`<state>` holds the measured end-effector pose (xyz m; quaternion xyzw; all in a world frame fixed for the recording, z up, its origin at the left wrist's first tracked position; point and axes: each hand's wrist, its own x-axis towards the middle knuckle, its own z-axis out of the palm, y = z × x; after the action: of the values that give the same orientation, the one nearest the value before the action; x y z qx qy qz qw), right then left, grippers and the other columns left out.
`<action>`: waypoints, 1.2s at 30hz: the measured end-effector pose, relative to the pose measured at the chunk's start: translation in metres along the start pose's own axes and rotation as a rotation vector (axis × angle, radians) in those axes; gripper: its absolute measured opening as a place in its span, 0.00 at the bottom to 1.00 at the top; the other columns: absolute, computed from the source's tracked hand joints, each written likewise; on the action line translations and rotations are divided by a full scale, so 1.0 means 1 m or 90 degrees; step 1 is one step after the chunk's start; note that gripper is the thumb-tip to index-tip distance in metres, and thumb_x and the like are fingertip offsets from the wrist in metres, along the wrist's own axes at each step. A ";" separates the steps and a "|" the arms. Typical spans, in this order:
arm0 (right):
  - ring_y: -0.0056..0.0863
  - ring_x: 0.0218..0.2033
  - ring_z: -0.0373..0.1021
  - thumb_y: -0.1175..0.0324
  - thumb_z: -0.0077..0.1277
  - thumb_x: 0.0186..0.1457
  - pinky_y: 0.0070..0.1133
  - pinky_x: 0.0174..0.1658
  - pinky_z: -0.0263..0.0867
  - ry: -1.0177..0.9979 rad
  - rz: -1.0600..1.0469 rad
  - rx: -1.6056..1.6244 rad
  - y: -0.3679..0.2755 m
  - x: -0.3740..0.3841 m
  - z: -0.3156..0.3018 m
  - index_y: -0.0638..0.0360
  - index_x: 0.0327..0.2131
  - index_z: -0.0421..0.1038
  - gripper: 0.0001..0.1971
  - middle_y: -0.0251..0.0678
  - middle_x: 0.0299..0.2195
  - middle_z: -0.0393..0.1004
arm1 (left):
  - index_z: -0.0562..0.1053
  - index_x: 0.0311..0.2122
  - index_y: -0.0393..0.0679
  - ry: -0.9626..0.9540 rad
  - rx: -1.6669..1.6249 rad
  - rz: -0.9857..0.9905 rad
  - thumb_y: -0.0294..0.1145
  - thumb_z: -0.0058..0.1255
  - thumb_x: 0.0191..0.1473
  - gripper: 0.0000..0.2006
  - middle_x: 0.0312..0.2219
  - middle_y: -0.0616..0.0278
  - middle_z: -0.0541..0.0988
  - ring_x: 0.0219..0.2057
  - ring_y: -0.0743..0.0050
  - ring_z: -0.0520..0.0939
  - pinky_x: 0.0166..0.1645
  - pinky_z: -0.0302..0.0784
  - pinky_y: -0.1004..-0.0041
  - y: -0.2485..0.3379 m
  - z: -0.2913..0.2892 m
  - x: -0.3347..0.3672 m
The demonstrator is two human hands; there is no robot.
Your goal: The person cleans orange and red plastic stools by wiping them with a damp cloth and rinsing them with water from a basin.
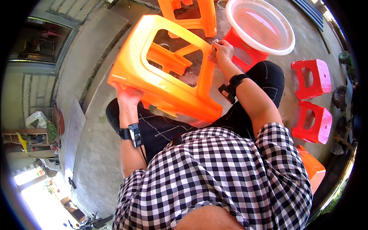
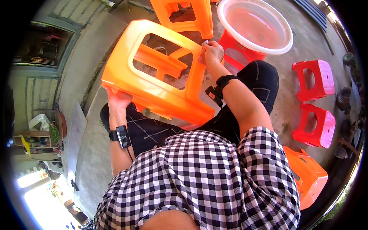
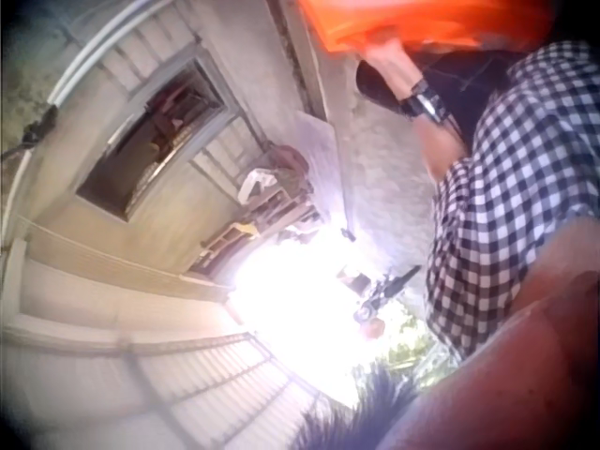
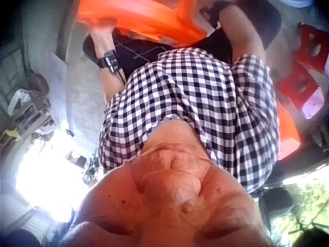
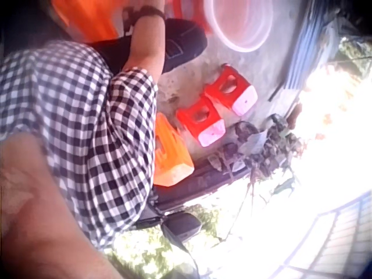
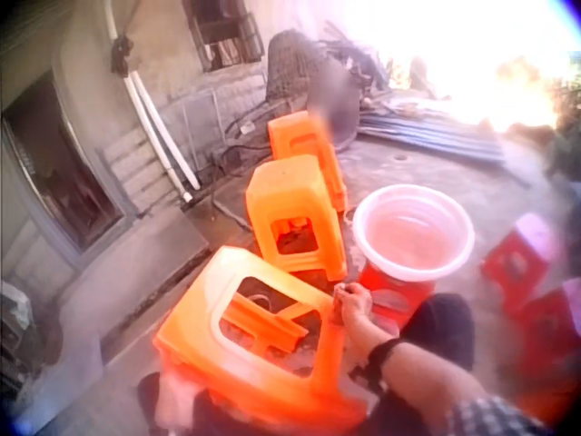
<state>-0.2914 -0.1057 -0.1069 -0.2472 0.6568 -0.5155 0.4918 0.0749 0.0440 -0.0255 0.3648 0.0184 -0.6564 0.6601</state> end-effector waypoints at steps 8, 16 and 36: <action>0.17 0.21 0.71 0.58 0.58 0.55 0.19 0.26 0.66 -0.054 -0.055 -0.235 -0.012 0.006 0.022 0.54 0.37 0.80 0.12 0.31 0.21 0.74 | 0.64 0.61 0.48 0.034 -0.055 0.069 0.64 0.43 0.56 0.36 0.60 0.61 0.69 0.61 0.54 0.66 0.65 0.58 0.51 -0.016 0.030 -0.007; 0.16 0.21 0.68 0.64 0.55 0.60 0.15 0.21 0.60 -0.185 -0.121 0.200 -0.063 0.007 0.039 0.57 0.42 0.80 0.10 0.27 0.24 0.74 | 0.62 0.63 0.45 -0.183 -0.006 0.031 0.59 0.36 0.63 0.32 0.62 0.58 0.65 0.61 0.53 0.65 0.65 0.58 0.52 -0.032 0.067 0.007; 0.32 0.62 0.57 0.66 0.48 0.50 0.33 0.57 0.58 -0.393 -1.120 -0.405 -0.023 -0.180 0.043 0.44 0.47 0.75 0.19 0.31 0.58 0.66 | 0.61 0.62 0.40 -0.356 0.104 -0.035 0.58 0.30 0.66 0.32 0.59 0.55 0.67 0.58 0.57 0.69 0.63 0.65 0.58 -0.059 0.032 0.039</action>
<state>-0.1854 0.0175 -0.0149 -0.8924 0.1895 -0.4095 -0.0069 0.0139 0.0022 -0.0489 0.2210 -0.2078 -0.7483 0.5900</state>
